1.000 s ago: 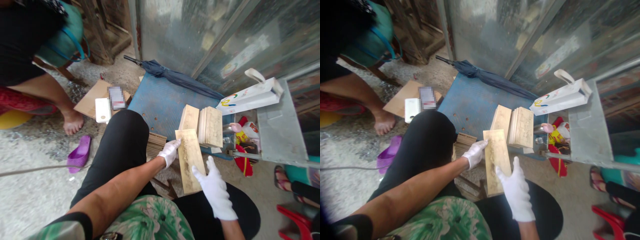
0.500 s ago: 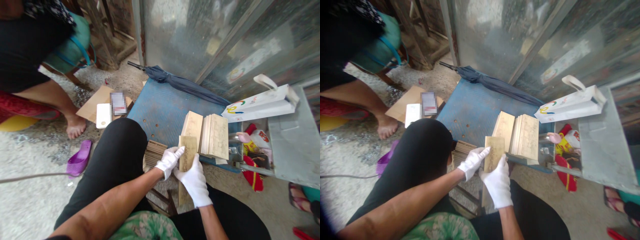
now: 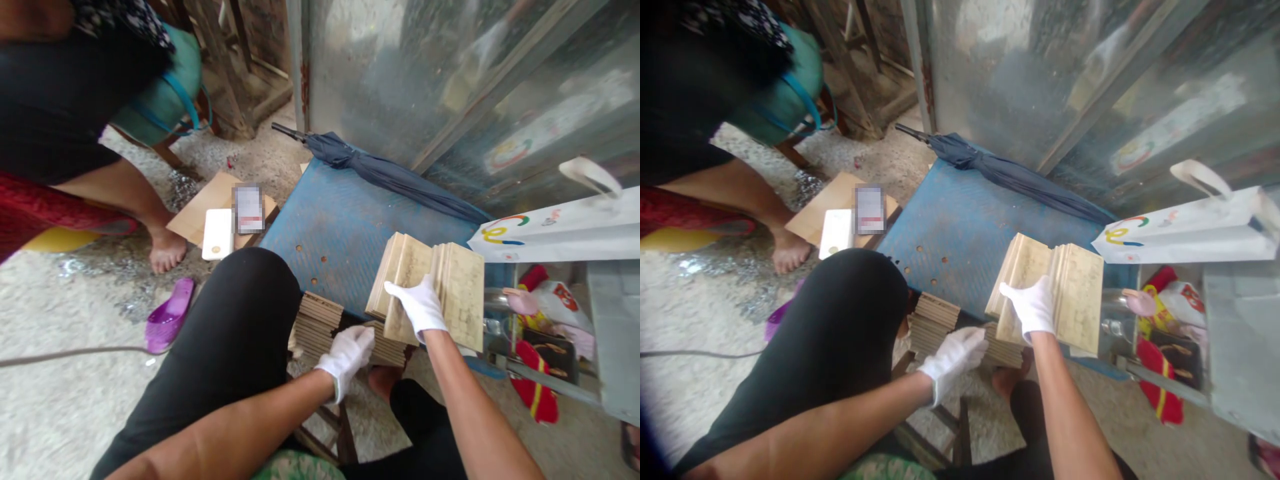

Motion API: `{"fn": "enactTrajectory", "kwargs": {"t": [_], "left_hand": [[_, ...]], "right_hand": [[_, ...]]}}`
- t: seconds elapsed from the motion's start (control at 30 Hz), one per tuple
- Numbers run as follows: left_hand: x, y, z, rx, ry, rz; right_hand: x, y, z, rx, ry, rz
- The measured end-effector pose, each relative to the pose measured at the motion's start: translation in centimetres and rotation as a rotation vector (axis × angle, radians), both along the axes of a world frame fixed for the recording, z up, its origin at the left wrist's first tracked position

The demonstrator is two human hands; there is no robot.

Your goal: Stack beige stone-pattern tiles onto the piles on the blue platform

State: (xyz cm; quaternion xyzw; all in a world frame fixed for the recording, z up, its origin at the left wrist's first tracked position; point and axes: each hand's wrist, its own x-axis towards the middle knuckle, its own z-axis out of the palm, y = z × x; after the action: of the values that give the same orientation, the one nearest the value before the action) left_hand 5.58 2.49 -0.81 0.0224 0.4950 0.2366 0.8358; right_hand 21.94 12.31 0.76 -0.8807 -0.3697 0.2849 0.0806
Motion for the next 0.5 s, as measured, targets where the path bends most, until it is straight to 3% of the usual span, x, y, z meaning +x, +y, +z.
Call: {"fn": "enactTrajectory", "kwargs": {"t": [0.27, 0.5], "left_hand": [[0.3, -1.3, -0.4, -0.023, 0.019, -0.078], [0.6, -1.8, -1.2, -0.029, 0.072, -0.098]], "right_hand": [[0.4, 3.8, -3.1, -0.123, -0.177, -0.002], [-0.3, 4.5, -3.7, -0.178, -0.244, -0.012]]}}
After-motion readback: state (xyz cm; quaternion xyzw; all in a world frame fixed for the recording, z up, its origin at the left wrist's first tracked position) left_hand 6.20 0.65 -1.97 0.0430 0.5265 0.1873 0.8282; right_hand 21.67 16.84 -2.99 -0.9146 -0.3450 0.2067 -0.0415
